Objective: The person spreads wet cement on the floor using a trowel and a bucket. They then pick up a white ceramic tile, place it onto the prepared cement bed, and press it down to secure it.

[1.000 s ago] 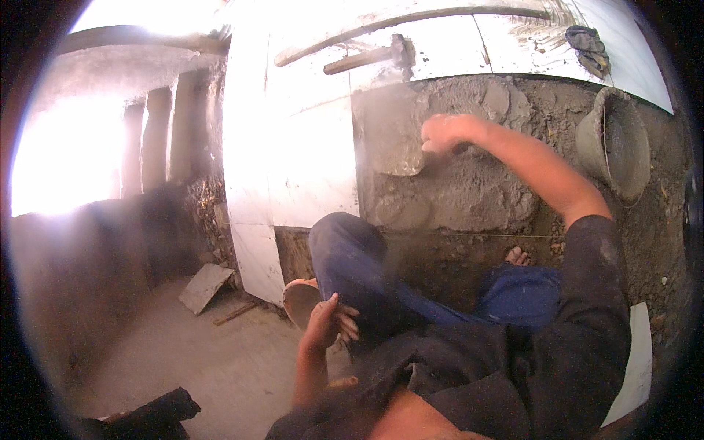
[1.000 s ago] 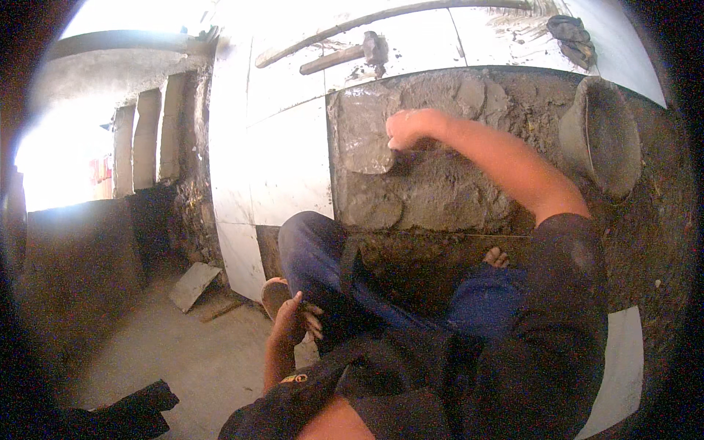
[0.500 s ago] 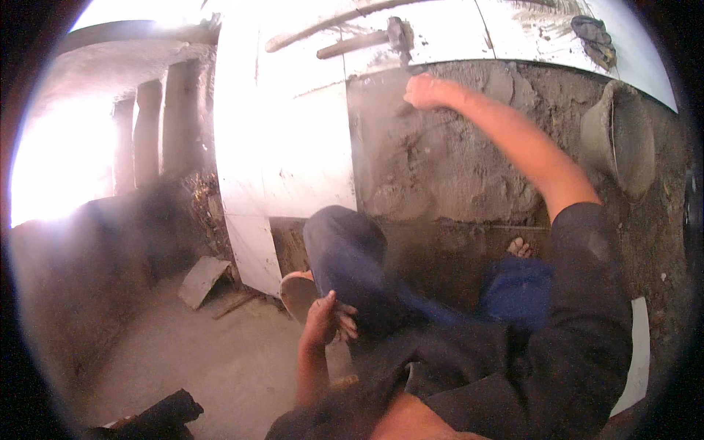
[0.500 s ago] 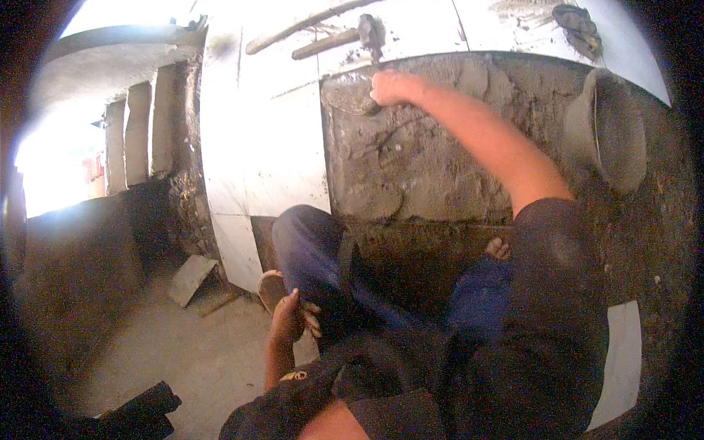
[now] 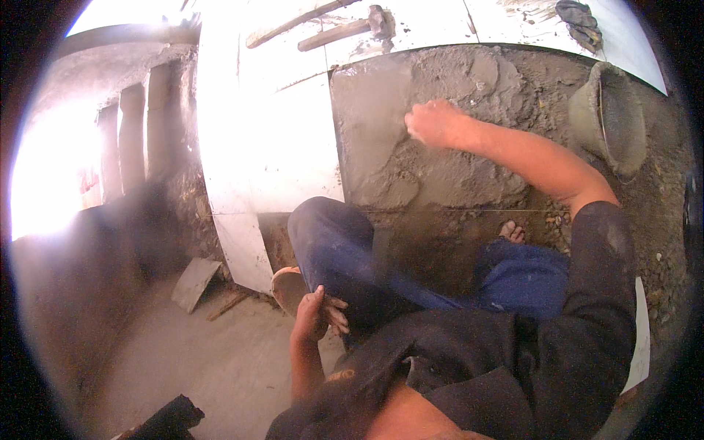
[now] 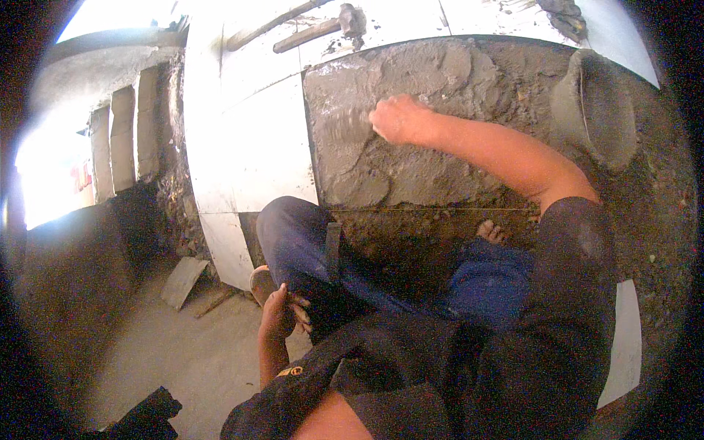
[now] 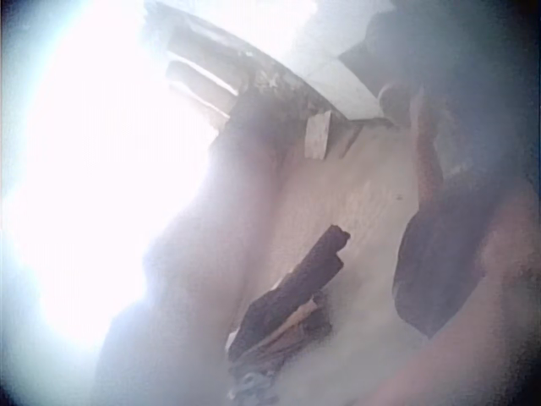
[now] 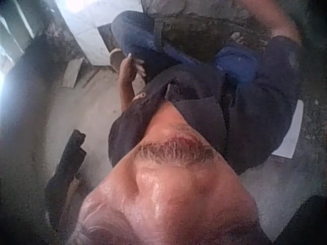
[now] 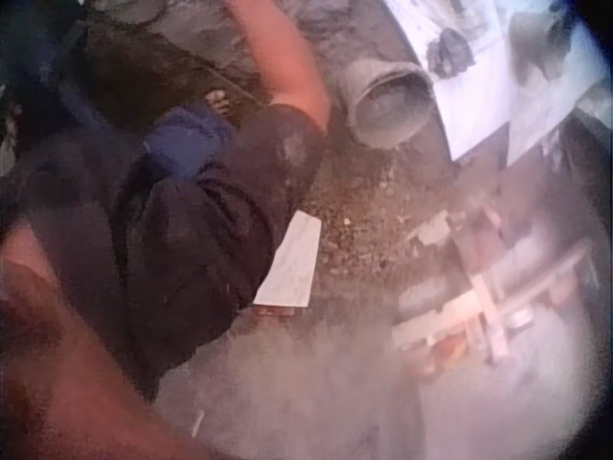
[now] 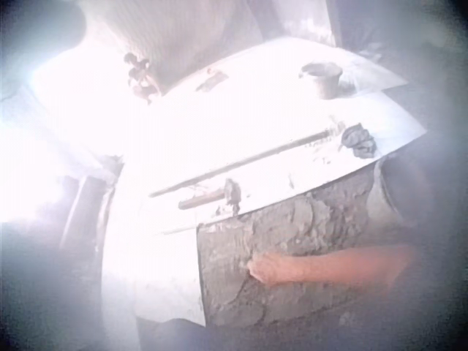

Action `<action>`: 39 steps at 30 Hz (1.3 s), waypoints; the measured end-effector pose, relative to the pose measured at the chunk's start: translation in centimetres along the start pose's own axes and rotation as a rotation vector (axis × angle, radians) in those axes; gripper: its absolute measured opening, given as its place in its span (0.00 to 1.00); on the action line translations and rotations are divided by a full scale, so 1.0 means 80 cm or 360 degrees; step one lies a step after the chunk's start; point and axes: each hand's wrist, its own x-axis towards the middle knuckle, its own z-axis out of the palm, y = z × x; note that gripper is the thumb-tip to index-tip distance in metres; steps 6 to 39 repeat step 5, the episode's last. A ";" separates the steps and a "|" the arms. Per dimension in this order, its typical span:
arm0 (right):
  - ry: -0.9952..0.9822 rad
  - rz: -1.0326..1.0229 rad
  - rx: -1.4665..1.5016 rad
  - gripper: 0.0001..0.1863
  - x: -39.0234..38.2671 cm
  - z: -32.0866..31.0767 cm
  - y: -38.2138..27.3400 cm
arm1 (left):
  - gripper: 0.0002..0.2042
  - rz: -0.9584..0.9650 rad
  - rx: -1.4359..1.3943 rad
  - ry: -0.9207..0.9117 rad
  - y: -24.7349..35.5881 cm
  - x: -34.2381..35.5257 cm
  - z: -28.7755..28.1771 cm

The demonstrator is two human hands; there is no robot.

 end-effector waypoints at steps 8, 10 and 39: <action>0.0301 0.0497 -0.0058 0.16 -0.011 0.003 0.055 | 0.35 0.0103 0.0038 -0.0090 -0.006 0.006 -0.005; 0.0301 0.0497 -0.0058 0.16 -0.011 0.003 0.055 | 0.35 0.0103 0.0038 -0.0090 -0.006 0.006 -0.005; 0.0301 0.0497 -0.0058 0.16 -0.011 0.003 0.055 | 0.35 0.0103 0.0038 -0.0090 -0.006 0.006 -0.005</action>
